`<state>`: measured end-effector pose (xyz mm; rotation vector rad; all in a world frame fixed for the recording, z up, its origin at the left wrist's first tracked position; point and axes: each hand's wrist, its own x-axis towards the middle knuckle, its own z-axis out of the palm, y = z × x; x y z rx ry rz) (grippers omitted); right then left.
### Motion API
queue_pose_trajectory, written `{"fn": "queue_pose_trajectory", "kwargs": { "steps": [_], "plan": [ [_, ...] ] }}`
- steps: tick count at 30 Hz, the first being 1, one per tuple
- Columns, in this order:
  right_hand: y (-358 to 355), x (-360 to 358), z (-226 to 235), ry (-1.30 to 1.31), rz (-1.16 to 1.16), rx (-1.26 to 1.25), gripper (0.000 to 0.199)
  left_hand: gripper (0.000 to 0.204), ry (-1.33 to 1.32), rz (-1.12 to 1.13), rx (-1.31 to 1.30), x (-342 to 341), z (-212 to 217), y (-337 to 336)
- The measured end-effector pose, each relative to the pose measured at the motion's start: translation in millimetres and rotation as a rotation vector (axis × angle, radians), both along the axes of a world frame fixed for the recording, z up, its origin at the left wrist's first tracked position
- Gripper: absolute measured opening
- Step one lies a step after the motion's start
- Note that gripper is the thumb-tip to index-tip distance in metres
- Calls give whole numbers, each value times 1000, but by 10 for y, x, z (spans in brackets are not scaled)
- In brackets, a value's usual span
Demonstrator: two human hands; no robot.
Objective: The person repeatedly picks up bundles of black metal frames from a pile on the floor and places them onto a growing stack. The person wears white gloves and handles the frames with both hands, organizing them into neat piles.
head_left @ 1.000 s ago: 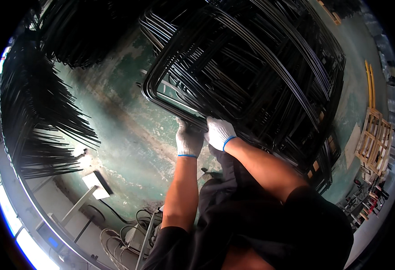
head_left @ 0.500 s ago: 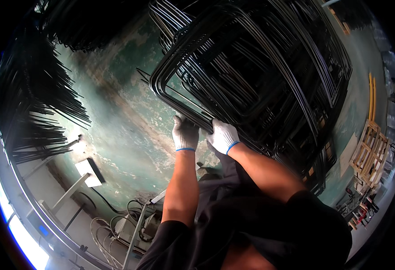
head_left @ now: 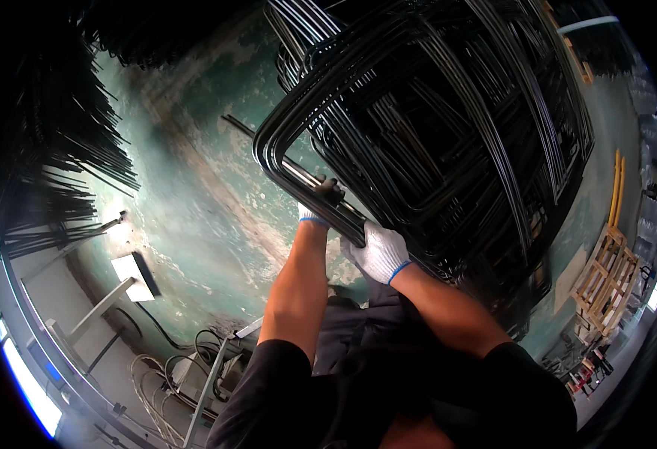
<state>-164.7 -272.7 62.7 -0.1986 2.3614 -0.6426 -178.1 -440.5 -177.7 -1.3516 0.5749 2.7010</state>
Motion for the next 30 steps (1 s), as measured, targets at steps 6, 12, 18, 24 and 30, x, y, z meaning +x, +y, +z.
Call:
{"fn": "queue_pose_trajectory", "kwargs": {
  "steps": [6, 12, 18, 24, 30],
  "plan": [
    [230, 104, 762, 16, -17, -57, 33, 16, 113, -24, 162, 745, 1231, -201],
    [579, 73, 1659, 96, 68, -31, 33, 26, 355, -162, -42, 1200, 2382, -160],
    [975, 62, 2339, 178, 60, -101, 41, 32, 289, -155, -469, 1456, 3063, -207],
    [1074, 536, 2981, 248, 141, -164, 47, 27, 512, -82, -383, 1819, 4169, -790],
    [1038, 1433, 3453, 407, 236, -308, 51, 27, 706, -371, -409, 2848, 4925, 213]
  ]
}}
